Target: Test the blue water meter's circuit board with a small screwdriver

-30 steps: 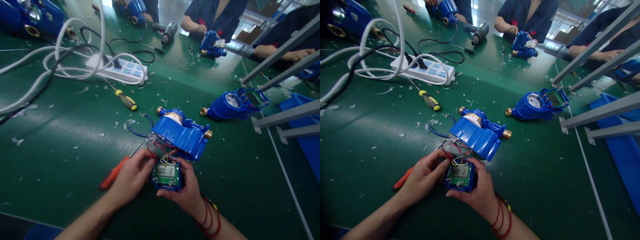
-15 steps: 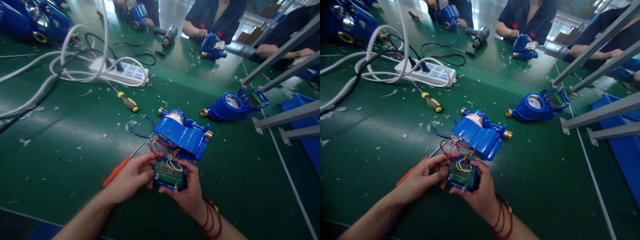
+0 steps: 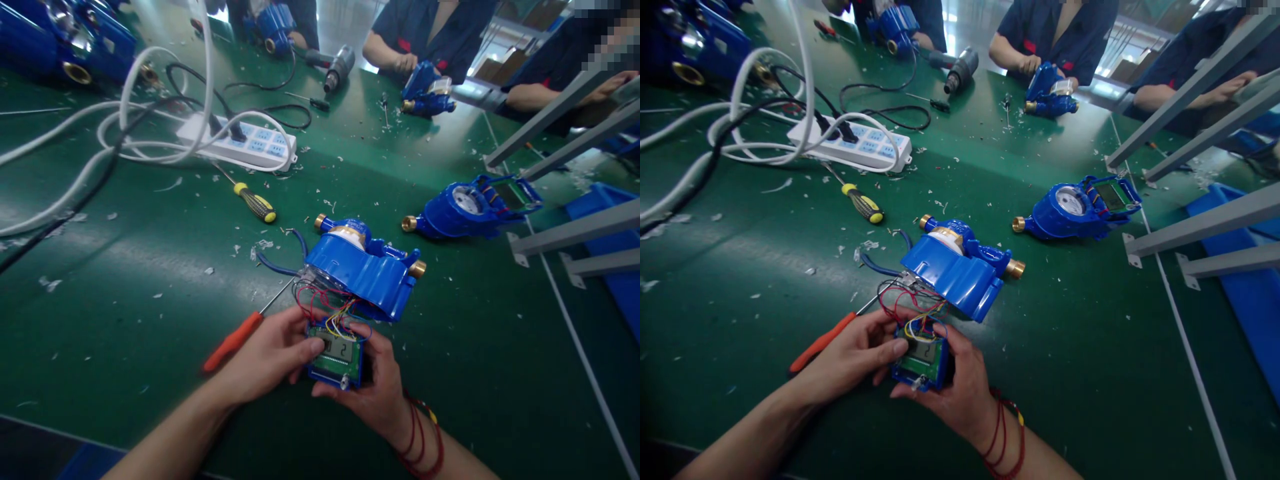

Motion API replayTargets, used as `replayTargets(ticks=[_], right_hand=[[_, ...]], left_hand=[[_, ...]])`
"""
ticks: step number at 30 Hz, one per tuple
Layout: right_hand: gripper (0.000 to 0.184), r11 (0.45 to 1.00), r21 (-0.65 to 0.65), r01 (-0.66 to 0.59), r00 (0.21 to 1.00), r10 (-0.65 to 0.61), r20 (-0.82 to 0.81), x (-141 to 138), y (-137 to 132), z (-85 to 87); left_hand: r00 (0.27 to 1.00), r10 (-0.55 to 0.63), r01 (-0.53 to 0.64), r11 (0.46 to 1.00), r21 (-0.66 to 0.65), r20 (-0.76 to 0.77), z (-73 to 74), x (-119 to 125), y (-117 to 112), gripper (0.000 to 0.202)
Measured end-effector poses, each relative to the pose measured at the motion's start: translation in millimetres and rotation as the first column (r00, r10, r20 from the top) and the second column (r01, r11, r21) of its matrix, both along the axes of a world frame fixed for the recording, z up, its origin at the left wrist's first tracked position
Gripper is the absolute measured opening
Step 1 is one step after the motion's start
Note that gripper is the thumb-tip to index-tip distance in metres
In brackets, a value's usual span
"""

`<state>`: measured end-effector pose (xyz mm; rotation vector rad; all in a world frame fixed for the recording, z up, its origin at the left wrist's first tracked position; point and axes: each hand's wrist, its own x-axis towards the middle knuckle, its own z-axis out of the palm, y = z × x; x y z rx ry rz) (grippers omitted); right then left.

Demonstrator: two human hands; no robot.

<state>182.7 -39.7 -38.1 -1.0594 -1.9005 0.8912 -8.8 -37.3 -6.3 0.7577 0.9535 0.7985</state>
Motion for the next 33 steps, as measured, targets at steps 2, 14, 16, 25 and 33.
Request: replayTargets(ticks=[2,14,16,25,33], right_hand=[[0.082,1.0,0.009,-0.024,1.0,0.024,0.008,-0.6,-0.3,-0.6],[0.082,0.999,-0.016,-0.044,0.999,0.044,-0.006,-0.1,1.7,-0.5],[0.083,0.998,-0.036,-0.045,0.999,0.043,-0.031,-0.4,2.6,0.3],[0.082,0.995,-0.088,-0.049,0.99,0.037,-0.134,-0.1,1.8,3.9],[0.083,0.994,-0.097,-0.057,0.989,0.043,-0.144,-1.0,2.6,3.4]], left_hand=[[1.0,0.005,-0.006,1.0,-0.017,-0.023,0.3,1.3,1.4,0.043],[0.999,0.027,-0.028,0.999,-0.031,-0.032,0.9,2.5,2.8,0.042],[0.999,0.025,-0.026,0.999,-0.029,-0.022,0.8,1.6,2.8,0.043],[0.996,0.012,-0.01,1.0,-0.023,0.087,-7.0,-4.1,0.5,0.038],[0.985,-0.005,0.01,1.0,-0.025,0.17,-6.5,-4.2,0.3,0.046]])
